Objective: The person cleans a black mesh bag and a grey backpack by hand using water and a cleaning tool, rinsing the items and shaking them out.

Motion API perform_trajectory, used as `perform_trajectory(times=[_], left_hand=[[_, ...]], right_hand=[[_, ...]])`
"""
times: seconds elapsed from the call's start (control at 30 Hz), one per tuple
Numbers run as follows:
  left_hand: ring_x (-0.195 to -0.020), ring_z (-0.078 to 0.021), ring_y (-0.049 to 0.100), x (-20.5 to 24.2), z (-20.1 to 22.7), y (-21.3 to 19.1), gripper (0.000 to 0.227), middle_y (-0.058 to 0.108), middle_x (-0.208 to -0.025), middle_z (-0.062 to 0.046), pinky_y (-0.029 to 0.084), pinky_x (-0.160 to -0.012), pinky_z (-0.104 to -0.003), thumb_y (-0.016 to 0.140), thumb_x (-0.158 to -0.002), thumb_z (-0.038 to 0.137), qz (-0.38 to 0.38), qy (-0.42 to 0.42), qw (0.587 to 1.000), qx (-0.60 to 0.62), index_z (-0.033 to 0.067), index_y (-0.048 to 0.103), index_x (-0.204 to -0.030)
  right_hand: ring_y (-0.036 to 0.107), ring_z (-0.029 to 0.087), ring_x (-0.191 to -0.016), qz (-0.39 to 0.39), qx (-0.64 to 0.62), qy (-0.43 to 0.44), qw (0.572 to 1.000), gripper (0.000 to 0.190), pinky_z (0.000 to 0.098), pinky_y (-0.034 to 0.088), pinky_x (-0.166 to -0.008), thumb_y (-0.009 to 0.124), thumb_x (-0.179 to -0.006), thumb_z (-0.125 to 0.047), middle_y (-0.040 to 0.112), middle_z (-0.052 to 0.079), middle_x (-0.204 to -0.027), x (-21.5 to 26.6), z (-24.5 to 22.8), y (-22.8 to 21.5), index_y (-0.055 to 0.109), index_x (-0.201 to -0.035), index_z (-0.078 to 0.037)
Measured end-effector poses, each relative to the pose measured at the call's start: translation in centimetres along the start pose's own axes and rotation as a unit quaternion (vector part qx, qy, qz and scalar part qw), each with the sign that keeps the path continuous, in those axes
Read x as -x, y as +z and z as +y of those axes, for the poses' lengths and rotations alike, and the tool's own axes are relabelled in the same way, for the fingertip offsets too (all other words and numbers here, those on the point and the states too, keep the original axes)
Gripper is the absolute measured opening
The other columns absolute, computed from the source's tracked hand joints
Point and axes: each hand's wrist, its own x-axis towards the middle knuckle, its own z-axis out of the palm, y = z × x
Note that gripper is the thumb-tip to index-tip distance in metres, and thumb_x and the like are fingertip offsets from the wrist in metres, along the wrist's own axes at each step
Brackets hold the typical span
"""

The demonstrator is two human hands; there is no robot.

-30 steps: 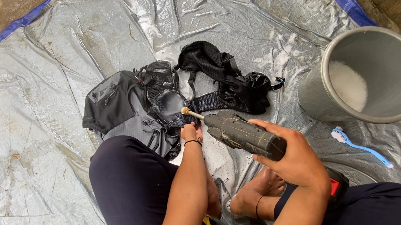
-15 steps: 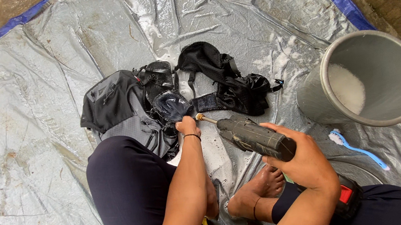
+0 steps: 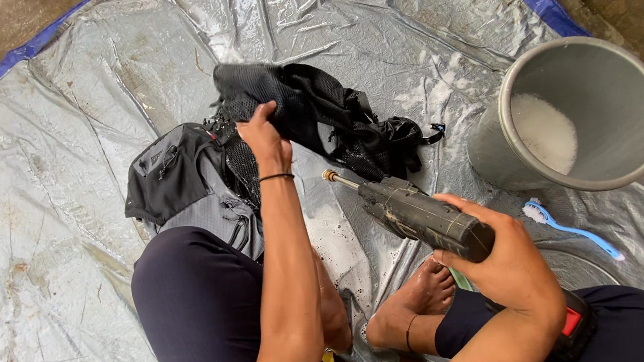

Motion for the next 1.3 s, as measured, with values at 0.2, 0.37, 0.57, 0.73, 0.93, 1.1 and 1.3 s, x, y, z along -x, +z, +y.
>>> perform_trajectory(times=[0.2, 0.37, 0.57, 0.73, 0.93, 1.1, 1.3], left_hand=[[-0.065, -0.0237, 0.064, -0.8, 1.6, -1.7, 0.009, 0.071, -0.072, -0.009, 0.051, -0.065, -0.032, 0.067, -0.068, -0.005, -0.152, -0.184, 0.97, 0.041, 0.003, 0.069, -0.066], [-0.107, -0.0249, 0.074, -0.3, 2.1, -1.1, 0.042, 0.078, -0.117, -0.012, 0.057, -0.097, -0.031, 0.069, -0.089, 0.009, -0.382, -0.102, 0.914, 0.094, -0.0057, 0.073, -0.128], [-0.068, -0.0107, 0.051, 0.3, 1.5, -0.4, 0.037, 0.049, -0.077, 0.005, 0.039, -0.062, -0.028, 0.062, -0.102, 0.009, -0.223, -0.104, 0.956, -0.157, 0.0241, 0.041, -0.077], [-0.079, -0.0221, 0.079, 0.5, 0.6, -0.7, 0.039, 0.081, -0.1, -0.01, 0.068, -0.071, -0.039, 0.081, -0.088, 0.041, -0.165, -0.194, 0.957, -0.138, 0.0096, 0.077, -0.11], [-0.082, -0.0206, 0.074, -0.2, -0.8, -1.5, 0.007, 0.077, -0.1, -0.011, 0.066, -0.076, -0.033, 0.067, -0.102, 0.004, -0.186, -0.164, 0.962, -0.115, 0.0051, 0.072, -0.107], [-0.065, -0.0057, 0.042, 0.1, -0.7, -1.7, 0.04, 0.066, -0.126, -0.007, 0.037, -0.056, -0.025, 0.057, -0.106, 0.013, -0.152, -0.068, 0.9, -0.402, 0.0073, 0.06, -0.145], [-0.107, -0.0122, 0.07, 0.1, 0.2, -1.0, 0.032, 0.081, -0.118, -0.003, 0.054, -0.092, -0.022, 0.065, -0.096, 0.01, -0.209, -0.018, 0.884, -0.417, 0.0111, 0.085, -0.12]], right_hand=[[0.068, 0.012, -0.138, 0.018, -0.009, -0.045, 0.999, 0.074, 0.029, 0.046, -0.116, 0.089, -0.075, -0.013, 0.076, 0.0, -0.147, 1.4, -0.2, -0.9, 0.069, -0.146, -0.016], [0.066, 0.014, -0.14, 0.038, -0.028, -0.091, 0.995, 0.074, 0.0299, 0.044, -0.118, 0.087, -0.073, -0.01, 0.076, 0.003, -0.147, 3.4, 1.7, -2.0, 0.069, -0.146, -0.011], [0.073, 0.01, -0.117, 0.099, -0.021, -0.119, 0.988, 0.074, 0.0261, 0.049, -0.108, 0.088, -0.072, -0.011, 0.081, 0.002, -0.132, 5.3, -0.1, -2.8, 0.069, -0.144, -0.009], [0.072, 0.009, -0.11, 0.106, -0.024, -0.115, 0.987, 0.076, 0.0247, 0.05, -0.103, 0.09, -0.07, -0.011, 0.081, 0.001, -0.13, 5.6, 0.1, -2.8, 0.071, -0.144, -0.01], [0.072, 0.01, -0.116, 0.108, -0.025, -0.128, 0.986, 0.076, 0.0259, 0.049, -0.107, 0.09, -0.069, -0.01, 0.081, 0.003, -0.132, 5.5, 0.0, -2.6, 0.07, -0.143, -0.008], [0.074, 0.01, -0.111, 0.125, -0.022, -0.126, 0.984, 0.078, 0.0257, 0.051, -0.104, 0.09, -0.068, -0.01, 0.082, 0.003, -0.128, 5.3, 0.0, -2.7, 0.07, -0.144, -0.008], [0.075, 0.012, -0.109, 0.119, -0.032, -0.125, 0.985, 0.075, 0.0259, 0.051, -0.103, 0.089, -0.07, -0.013, 0.082, 0.004, -0.124, 5.0, 1.2, -2.5, 0.07, -0.143, -0.007]])
